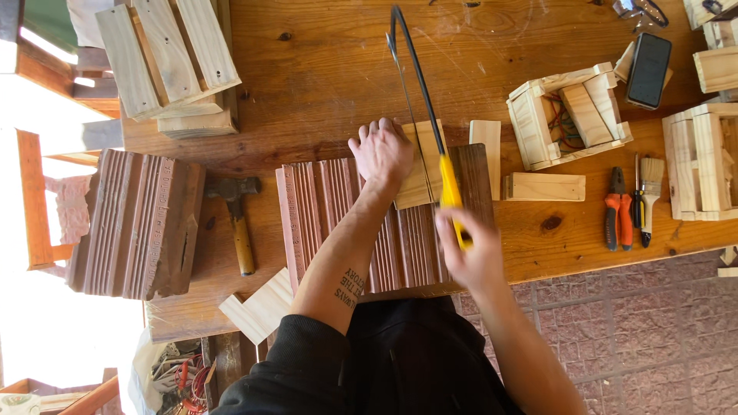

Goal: The person uses a yellow-handled hacksaw to cut a small rectangular wooden block placed on a stack of reddish-brown tiles on a wooden workbench. The person holds the block with the left hand and saws with the right hand, completing the cut and separating the block into two pieces.

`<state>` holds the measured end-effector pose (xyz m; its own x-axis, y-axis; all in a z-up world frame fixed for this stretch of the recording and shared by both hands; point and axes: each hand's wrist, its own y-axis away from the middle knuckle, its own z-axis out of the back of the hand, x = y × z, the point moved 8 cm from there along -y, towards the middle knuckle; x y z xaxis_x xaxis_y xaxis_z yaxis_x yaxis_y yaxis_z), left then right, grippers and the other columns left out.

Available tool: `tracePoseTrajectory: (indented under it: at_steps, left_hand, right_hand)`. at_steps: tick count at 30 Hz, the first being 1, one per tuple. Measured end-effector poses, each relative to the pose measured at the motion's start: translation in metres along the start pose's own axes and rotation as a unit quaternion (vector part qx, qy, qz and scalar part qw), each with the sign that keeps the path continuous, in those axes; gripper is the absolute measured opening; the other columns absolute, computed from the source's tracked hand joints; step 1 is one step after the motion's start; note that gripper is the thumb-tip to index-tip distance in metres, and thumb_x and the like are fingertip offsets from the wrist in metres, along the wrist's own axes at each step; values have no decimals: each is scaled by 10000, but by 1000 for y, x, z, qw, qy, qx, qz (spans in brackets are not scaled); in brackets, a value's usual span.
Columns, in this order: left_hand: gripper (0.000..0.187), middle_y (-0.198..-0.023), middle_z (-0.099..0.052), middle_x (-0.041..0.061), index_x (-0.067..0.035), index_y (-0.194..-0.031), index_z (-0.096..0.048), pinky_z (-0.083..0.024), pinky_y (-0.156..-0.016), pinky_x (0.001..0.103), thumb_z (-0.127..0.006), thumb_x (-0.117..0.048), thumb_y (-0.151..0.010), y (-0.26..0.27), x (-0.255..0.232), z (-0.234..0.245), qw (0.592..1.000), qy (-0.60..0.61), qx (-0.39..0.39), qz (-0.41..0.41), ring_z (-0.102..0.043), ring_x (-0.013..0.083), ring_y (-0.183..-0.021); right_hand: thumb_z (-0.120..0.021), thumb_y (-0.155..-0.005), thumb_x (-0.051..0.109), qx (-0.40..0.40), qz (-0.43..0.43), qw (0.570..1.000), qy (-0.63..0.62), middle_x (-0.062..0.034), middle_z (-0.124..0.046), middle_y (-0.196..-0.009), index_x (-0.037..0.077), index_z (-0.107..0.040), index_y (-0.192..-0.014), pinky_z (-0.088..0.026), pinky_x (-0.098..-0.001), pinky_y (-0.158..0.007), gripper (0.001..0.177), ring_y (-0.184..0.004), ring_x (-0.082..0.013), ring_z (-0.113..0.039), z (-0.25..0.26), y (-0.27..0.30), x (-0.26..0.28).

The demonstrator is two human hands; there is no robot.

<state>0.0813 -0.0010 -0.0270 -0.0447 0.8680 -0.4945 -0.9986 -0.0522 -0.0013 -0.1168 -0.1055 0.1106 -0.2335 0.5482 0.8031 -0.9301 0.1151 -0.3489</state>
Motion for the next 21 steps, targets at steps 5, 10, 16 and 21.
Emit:
tracePoseTrajectory:
  at_steps: [5,10,16,21]
  left_hand:
    - [413,-953,-698,82,-158,-945,-630,-394,-921,477,-313,-399,-1056,3,-5,-1,1000,-3,-8,-5,-629,295,-1036]
    - [418,-945,-701,84,-152,-942,-643,-401,-908,465,-325,-401,-1055,12,-6,-15,1000,4,-7,-22,-629,294,-1027]
    - [425,-941,-703,93,-154,-945,-635,-422,-893,458,-318,-419,-1048,7,-5,-19,999,3,5,-37,-640,305,-1020]
    - [434,-954,-713,94,-154,-947,-636,-420,-906,447,-308,-413,-1064,8,-7,-4,999,1,13,-30,-648,295,-1032]
  right_hand:
    - [-738,-865,128,21,-93,994,52,-52,-772,-654,121,-812,-979,-613,-323,-571,136,-583,-225,-784,49,90,39]
    - [-674,-886,166,7,-113,994,9,-1,-709,-497,106,-796,-959,-582,-254,-430,155,-385,-111,-692,74,96,35]
    - [-634,-1003,111,4,-50,997,-57,-27,-609,-522,19,-717,-1013,-537,-256,-442,125,-425,-142,-628,23,3,-14]
    - [-577,-1065,96,-14,-23,991,-129,-33,-568,-582,-24,-663,-1079,-525,-251,-468,148,-458,-134,-594,-2,-64,-33]
